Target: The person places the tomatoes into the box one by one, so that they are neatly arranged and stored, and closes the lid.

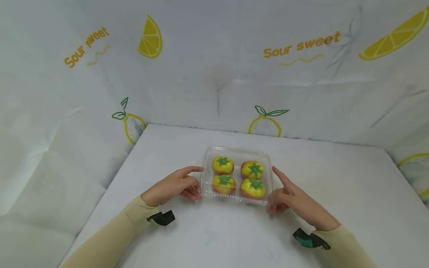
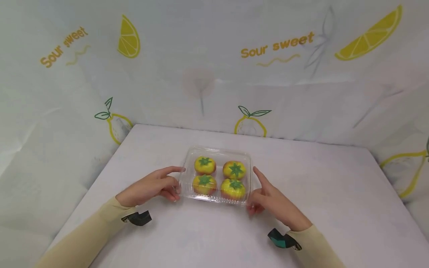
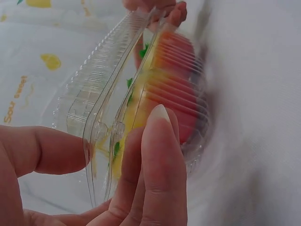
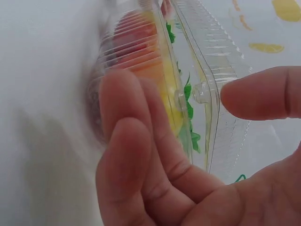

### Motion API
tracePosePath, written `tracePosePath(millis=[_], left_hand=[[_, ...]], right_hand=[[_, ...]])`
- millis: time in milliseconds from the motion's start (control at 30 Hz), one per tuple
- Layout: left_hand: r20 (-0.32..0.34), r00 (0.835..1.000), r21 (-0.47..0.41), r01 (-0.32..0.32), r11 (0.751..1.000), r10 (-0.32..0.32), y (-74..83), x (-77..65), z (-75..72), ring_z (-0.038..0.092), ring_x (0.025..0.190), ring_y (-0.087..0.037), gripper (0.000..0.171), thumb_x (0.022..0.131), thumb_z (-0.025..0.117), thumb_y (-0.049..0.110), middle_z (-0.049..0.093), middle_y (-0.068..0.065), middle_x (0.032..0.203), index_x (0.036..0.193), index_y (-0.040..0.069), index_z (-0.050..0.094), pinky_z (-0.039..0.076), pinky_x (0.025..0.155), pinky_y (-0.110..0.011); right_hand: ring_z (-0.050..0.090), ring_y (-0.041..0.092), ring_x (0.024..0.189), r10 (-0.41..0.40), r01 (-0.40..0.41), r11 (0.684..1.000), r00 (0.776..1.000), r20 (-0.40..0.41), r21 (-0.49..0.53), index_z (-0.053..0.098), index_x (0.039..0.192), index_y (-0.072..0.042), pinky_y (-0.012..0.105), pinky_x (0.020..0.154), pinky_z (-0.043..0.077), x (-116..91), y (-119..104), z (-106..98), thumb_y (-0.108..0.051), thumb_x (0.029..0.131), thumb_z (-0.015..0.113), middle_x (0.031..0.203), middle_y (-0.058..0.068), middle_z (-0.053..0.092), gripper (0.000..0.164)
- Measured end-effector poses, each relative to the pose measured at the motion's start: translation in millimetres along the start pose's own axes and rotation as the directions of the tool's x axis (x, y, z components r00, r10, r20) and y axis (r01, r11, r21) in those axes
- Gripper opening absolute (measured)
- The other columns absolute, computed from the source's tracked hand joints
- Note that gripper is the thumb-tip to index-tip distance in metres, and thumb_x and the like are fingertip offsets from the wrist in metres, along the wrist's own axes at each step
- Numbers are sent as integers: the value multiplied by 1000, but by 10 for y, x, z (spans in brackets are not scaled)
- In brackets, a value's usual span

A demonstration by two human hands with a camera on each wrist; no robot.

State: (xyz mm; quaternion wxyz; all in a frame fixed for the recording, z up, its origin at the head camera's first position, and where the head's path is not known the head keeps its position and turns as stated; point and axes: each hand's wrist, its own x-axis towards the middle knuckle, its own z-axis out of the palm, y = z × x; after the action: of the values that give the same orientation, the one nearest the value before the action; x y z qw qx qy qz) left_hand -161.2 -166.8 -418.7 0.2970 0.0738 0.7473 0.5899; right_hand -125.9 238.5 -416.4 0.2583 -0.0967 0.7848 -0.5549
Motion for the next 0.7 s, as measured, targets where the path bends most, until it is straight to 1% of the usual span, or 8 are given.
tracePosePath(millis=[167,367,467,700], left_hand=[[11,1000,-10,6,1000,-6,-30,0,12,81,91,-25,63,103,58,18,76,-18,112,163,15,42,68,86,-36],[47,999,-57,-13,998,16,-28,21,0,81,96,-26,70,102,63,16,80,-17,110,166,18,35,68,88,-38],[52,998,-72,-16,997,20,-24,34,-2,81,97,-26,74,102,67,16,82,-17,109,167,20,32,68,89,-38],[73,997,-81,-25,996,31,-42,39,17,81,96,-23,78,101,70,15,82,-14,105,168,17,29,67,90,-37]], right_hand=[[73,25,81,-34,33,999,999,34,23,-18,172,-20,36,74,65,10,69,2,-14,108,56,98,20,77,99],[73,26,78,-55,54,998,998,30,35,-20,172,-21,39,72,64,13,51,-22,-13,108,58,97,22,77,101],[73,27,79,-55,54,998,998,24,44,-20,172,-22,38,73,64,27,35,-33,-14,108,58,97,22,77,101],[74,26,87,-57,54,996,998,37,74,-22,171,-23,34,79,64,23,60,-37,-14,108,60,101,21,76,104]])
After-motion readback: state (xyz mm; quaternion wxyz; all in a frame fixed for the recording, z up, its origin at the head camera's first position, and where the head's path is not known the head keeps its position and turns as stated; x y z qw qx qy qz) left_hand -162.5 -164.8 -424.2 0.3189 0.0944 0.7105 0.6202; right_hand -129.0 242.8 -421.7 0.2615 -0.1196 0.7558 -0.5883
